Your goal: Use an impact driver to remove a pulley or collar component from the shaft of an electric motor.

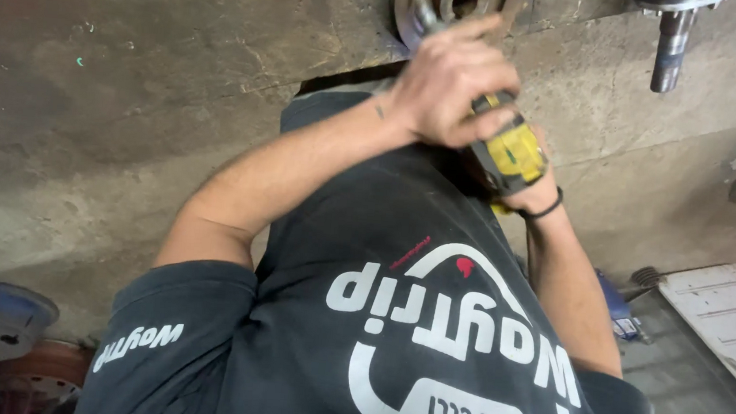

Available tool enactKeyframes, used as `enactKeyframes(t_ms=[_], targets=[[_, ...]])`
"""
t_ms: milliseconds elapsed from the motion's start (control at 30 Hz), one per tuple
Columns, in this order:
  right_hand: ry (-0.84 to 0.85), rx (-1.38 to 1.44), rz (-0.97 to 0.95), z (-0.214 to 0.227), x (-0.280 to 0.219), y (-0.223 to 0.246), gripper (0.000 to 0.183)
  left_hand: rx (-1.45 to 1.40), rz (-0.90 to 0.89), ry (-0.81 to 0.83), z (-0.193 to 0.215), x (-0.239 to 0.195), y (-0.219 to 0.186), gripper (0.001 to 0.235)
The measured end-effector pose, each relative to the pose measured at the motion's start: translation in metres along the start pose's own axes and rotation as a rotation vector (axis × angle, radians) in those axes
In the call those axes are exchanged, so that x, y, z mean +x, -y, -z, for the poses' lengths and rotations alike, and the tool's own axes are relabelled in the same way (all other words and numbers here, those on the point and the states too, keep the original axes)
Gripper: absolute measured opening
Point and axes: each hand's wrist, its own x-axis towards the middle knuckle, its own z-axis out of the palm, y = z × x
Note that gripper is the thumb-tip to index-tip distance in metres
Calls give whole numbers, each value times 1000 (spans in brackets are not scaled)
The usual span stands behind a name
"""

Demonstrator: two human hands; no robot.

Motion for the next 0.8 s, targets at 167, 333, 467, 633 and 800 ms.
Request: enactKeyframes(t_ms=[167, 333, 467, 633, 800], targets=[[31, 57, -257, 21, 45, 55, 29, -25, -117, 6, 21, 5, 8, 32], [-46, -77, -15, 22, 25, 87, 35, -93, -58, 21, 6, -18, -10, 39], [-61, -1, -167, 24, 54, 132, 38, -192, -99, 4, 27, -20, -2, 50], [-140, -57, -182, 22, 75, 147, 34, -218, -181, 21, 46, -12, 12, 62], [-71, -57, -315, 25, 67, 163, 39, -241, -141, -8, 39, -29, 4, 67]])
